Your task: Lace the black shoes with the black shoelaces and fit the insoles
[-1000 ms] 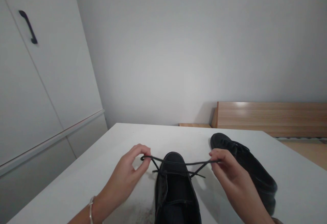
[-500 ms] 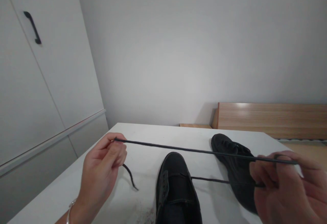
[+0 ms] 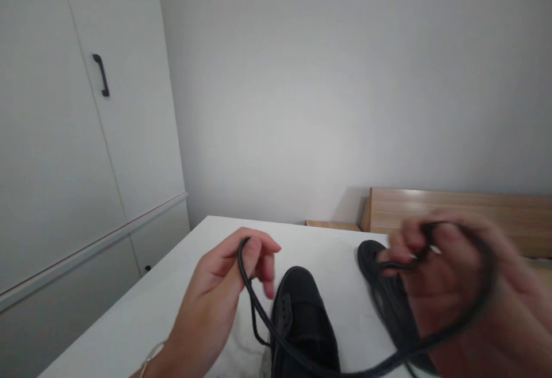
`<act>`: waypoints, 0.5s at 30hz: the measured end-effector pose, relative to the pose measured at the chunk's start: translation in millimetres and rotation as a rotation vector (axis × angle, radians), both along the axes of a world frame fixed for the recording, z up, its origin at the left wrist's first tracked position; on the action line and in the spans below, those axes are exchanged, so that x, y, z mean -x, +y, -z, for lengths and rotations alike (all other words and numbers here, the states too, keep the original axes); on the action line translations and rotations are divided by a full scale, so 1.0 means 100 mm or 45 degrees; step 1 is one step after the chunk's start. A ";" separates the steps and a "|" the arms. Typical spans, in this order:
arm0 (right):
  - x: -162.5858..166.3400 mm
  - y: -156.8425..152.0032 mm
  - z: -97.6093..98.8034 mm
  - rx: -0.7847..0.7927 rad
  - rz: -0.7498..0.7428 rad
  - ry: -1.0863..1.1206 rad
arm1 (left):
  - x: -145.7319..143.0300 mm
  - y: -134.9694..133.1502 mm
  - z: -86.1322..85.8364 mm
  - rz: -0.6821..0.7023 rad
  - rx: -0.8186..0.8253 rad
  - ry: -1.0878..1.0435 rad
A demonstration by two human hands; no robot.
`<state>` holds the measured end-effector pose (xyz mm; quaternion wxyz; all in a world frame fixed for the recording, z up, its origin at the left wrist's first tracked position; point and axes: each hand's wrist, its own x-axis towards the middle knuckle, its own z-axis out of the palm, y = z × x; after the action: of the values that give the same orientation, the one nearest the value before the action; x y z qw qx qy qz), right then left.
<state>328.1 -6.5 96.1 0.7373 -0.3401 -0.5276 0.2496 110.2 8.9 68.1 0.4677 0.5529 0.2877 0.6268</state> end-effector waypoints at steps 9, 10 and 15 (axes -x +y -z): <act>0.68 0.04 -0.01 -0.198 -0.373 -0.487 | 0.00 -0.09 -0.12 0.596 0.463 -0.169; 0.67 0.07 0.01 -0.225 -0.357 -0.558 | 0.10 -0.05 -0.12 0.518 0.438 -0.165; 0.51 0.09 0.19 0.005 -0.325 -1.079 | 0.76 0.26 0.05 -0.236 0.132 0.180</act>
<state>276.7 2.1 77.2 0.4185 -0.3458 -0.8207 0.1782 34.4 35.0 62.7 0.4144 0.5418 0.4019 0.6109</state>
